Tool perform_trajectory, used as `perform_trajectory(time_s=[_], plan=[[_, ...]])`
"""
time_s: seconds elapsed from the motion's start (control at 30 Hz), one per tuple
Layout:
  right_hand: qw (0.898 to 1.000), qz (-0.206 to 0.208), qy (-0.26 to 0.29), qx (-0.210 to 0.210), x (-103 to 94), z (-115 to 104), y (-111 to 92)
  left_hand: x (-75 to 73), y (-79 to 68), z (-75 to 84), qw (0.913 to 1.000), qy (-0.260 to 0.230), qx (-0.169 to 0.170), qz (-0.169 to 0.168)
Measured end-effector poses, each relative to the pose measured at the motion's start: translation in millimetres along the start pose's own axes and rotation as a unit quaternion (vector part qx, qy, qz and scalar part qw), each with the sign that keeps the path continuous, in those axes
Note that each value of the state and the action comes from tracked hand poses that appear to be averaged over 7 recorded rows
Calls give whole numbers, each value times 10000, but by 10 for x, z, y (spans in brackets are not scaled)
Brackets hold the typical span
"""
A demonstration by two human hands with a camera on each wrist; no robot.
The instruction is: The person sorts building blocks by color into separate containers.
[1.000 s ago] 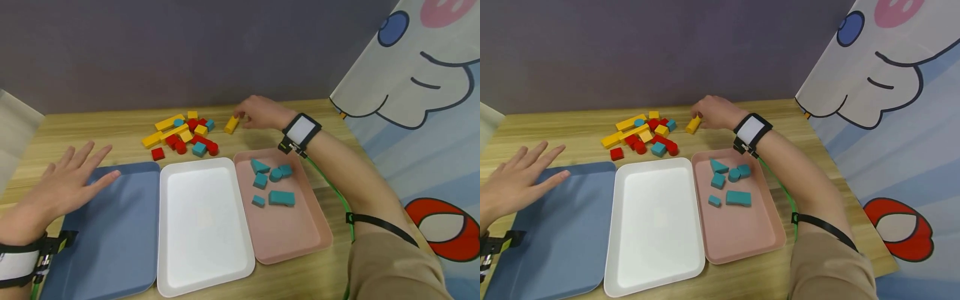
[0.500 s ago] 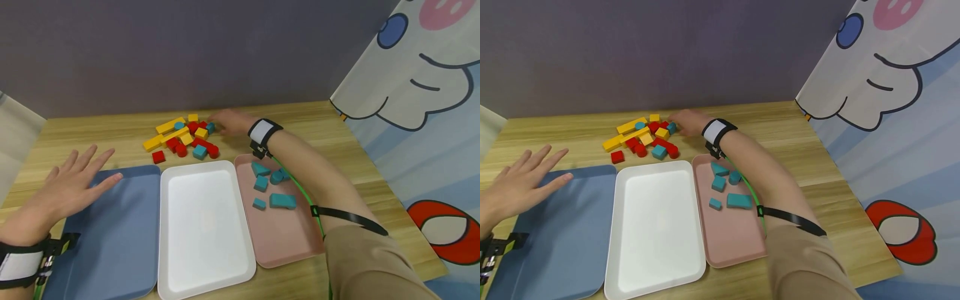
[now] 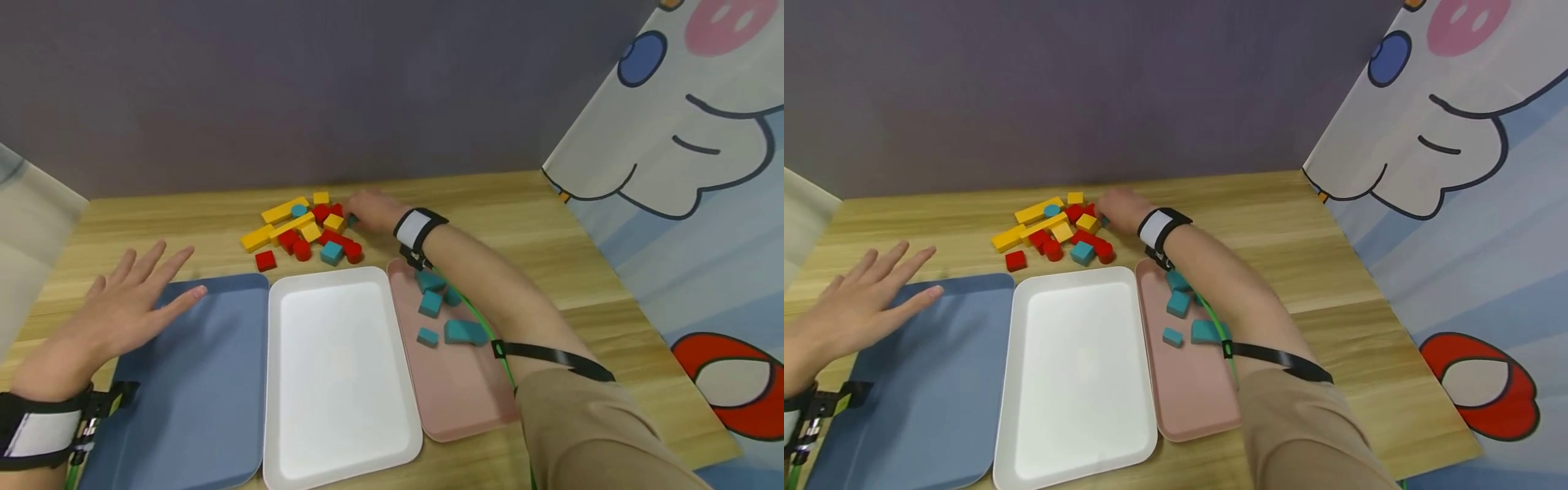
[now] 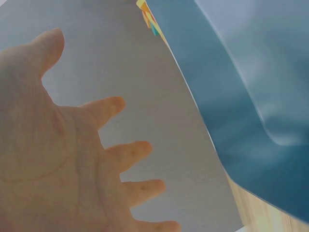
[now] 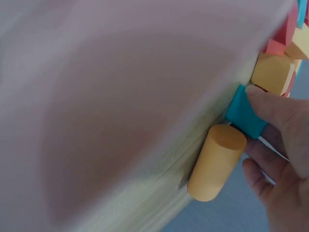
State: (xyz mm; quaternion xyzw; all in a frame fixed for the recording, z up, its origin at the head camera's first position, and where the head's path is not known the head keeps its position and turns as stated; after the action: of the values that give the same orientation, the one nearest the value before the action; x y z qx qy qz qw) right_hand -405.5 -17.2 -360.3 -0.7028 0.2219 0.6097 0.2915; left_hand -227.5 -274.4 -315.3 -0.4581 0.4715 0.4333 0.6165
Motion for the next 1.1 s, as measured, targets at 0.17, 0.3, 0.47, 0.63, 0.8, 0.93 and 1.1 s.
perform_trajectory(time_s=[0.17,0.3,0.47,0.63,0.8,0.93,1.1], plan=[[9980,251,508,-281,-120,6,-120,15,9,-4,10000,-40,12,26],[9959,466,597,-499,-310,-6,-359,9,16,-33,10000,-59,-21,48],[9937,679,621,-643,-541,-61,-778,-7,33,-68,9999,-21,-51,86],[9887,1021,733,-821,-696,-165,-1228,-5,30,-89,9998,77,-134,121],[9837,1296,808,-946,-736,-274,-1721,-25,13,-95,9996,121,-159,206],[9869,1019,837,-930,-602,-339,-2048,-35,-2,-93,9994,133,-180,282],[9931,387,788,-783,-297,-358,-2348,-38,-7,-80,9992,105,-177,336]])
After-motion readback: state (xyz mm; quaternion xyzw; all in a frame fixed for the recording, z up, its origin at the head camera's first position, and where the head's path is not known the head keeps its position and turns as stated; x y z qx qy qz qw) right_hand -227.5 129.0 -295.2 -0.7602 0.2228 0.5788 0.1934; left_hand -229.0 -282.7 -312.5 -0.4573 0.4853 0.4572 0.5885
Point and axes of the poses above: each hand's wrist, its own y-axis towards the middle knuckle, its own x-axis out of the palm, z = x × y, the point moved 10 cm from there along y, towards the middle knuckle, and after that the axes turned 3 degrees about y, right-handed, at the moved point
